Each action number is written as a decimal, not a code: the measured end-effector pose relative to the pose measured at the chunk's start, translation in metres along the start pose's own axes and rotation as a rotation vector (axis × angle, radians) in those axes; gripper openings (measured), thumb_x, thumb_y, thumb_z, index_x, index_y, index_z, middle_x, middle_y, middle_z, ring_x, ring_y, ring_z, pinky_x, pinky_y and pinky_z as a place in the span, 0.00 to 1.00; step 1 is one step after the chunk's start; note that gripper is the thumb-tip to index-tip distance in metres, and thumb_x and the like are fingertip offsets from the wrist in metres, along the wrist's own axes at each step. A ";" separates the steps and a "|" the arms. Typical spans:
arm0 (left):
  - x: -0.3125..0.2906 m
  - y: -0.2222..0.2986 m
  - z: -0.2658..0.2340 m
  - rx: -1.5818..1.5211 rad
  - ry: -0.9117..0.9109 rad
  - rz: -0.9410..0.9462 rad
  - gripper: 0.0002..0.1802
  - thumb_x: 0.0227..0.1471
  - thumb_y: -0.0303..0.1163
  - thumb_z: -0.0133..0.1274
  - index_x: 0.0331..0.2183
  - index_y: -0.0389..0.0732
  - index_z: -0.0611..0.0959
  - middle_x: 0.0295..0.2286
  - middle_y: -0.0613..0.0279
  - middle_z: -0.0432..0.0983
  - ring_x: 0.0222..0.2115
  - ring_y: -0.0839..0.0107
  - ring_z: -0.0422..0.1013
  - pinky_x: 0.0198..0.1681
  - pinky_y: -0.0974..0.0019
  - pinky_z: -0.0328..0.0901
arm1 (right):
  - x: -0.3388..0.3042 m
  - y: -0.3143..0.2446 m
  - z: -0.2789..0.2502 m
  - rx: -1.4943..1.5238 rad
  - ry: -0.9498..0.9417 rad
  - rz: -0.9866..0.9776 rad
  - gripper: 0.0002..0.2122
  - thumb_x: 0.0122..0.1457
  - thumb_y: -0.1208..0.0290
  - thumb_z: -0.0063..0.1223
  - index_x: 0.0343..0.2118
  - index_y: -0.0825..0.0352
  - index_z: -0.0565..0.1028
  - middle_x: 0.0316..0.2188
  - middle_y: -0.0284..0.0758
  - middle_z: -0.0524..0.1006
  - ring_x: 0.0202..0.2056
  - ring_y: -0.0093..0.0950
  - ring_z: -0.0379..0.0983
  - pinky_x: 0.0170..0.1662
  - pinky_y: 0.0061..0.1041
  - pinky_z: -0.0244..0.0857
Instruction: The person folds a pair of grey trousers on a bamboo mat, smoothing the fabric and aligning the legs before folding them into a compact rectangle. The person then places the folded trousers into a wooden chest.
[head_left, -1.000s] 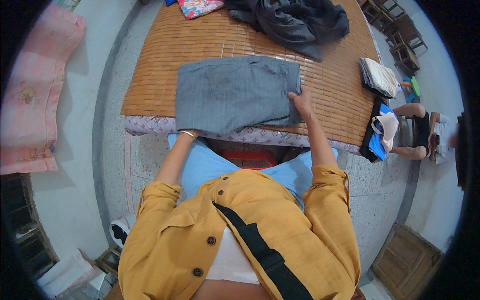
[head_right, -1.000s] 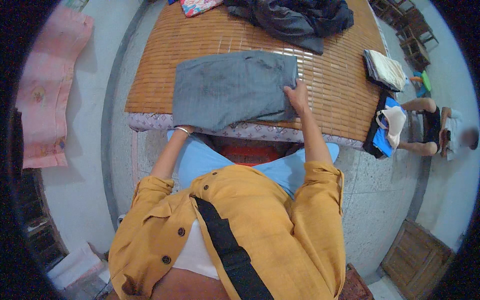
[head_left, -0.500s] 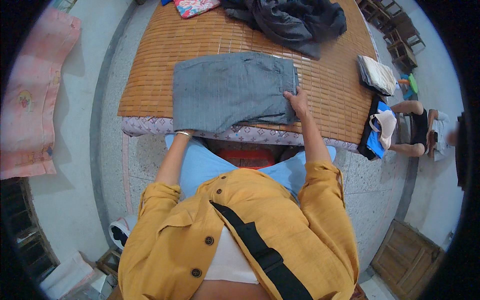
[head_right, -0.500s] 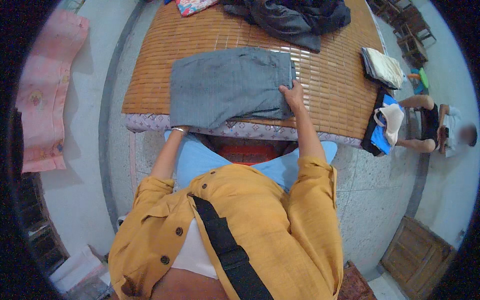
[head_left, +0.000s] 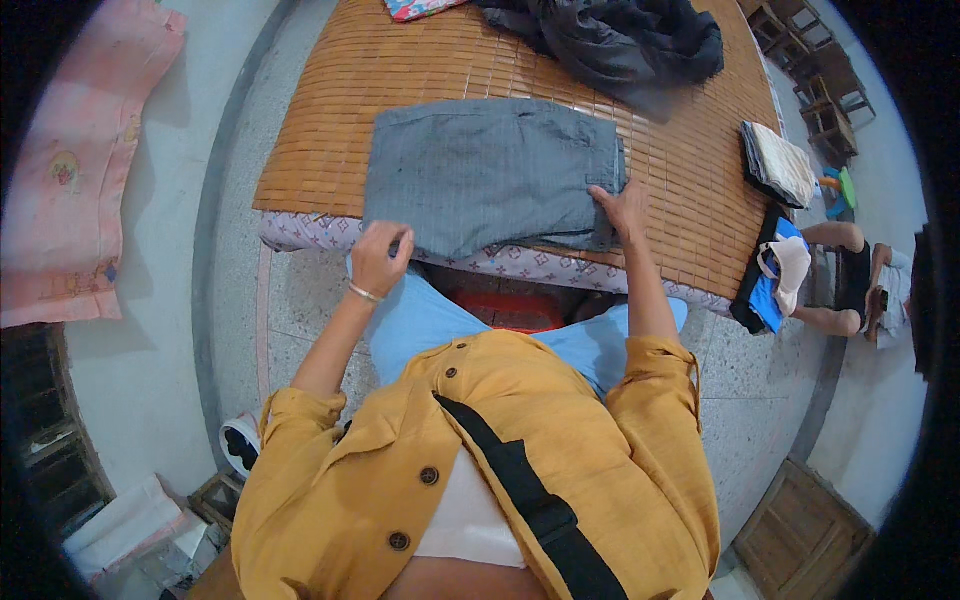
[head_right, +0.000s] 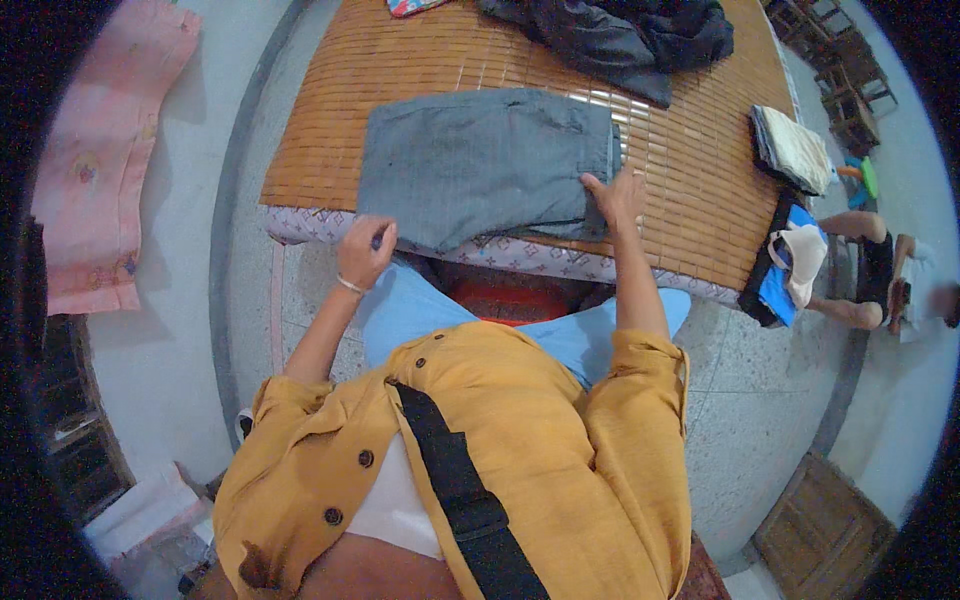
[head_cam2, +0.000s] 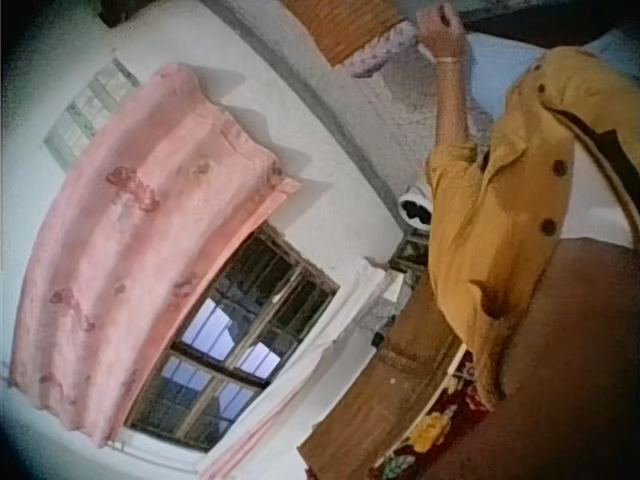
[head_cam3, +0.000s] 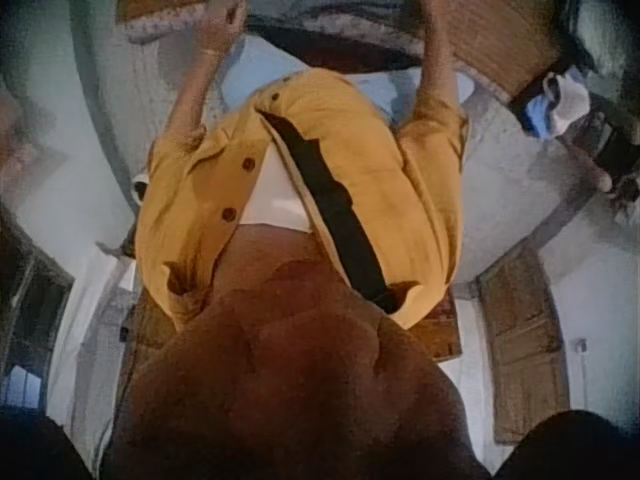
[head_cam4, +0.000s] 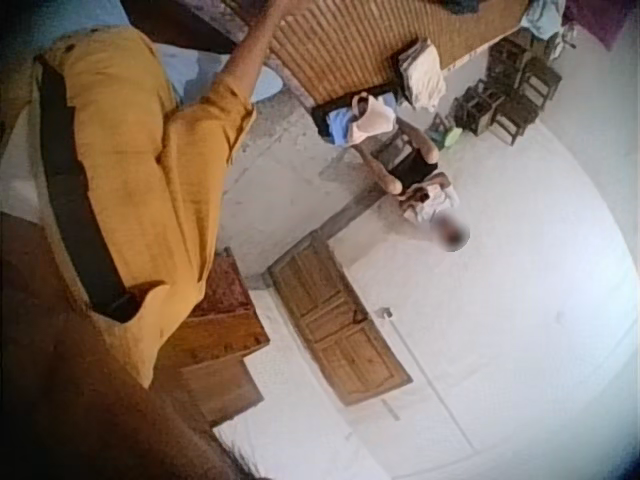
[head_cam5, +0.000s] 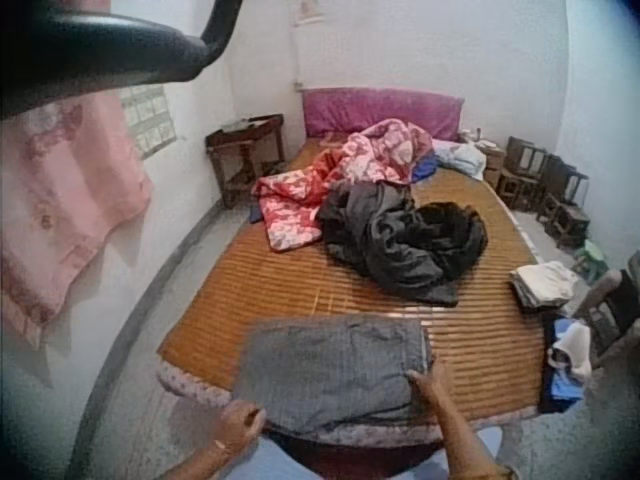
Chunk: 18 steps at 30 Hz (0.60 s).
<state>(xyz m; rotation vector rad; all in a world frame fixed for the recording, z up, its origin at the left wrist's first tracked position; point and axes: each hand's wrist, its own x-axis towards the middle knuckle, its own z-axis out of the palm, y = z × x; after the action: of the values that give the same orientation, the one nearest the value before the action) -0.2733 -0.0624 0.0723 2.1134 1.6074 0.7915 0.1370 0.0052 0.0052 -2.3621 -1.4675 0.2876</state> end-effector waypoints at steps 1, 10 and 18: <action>0.010 -0.006 0.005 0.063 0.045 0.045 0.16 0.46 0.41 0.50 0.37 0.43 0.77 0.38 0.53 0.71 0.40 0.57 0.67 0.43 0.58 0.61 | -0.001 -0.001 -0.002 0.058 -0.040 0.021 0.33 0.34 0.52 0.65 0.36 0.78 0.69 0.33 0.53 0.73 0.38 0.45 0.70 0.39 0.36 0.64; 0.056 -0.060 0.059 0.589 -0.264 -0.056 0.36 0.49 0.56 0.40 0.57 0.55 0.54 0.59 0.59 0.40 0.59 0.57 0.38 0.57 0.41 0.34 | 0.003 0.001 -0.019 0.377 -0.377 0.117 0.24 0.37 0.59 0.64 0.31 0.76 0.74 0.29 0.50 0.75 0.32 0.38 0.74 0.35 0.33 0.66; 0.047 -0.015 0.065 0.281 -0.230 0.142 0.40 0.43 0.50 0.52 0.56 0.51 0.57 0.57 0.55 0.44 0.58 0.56 0.41 0.55 0.38 0.38 | -0.038 0.030 -0.005 0.377 -0.269 0.052 0.22 0.37 0.60 0.63 0.30 0.76 0.74 0.28 0.51 0.75 0.32 0.42 0.73 0.34 0.36 0.65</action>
<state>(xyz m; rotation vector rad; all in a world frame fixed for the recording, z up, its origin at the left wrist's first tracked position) -0.2344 -0.0106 0.0229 2.4332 1.5322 0.3597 0.1466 -0.0415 -0.0021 -2.1150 -1.3214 0.8454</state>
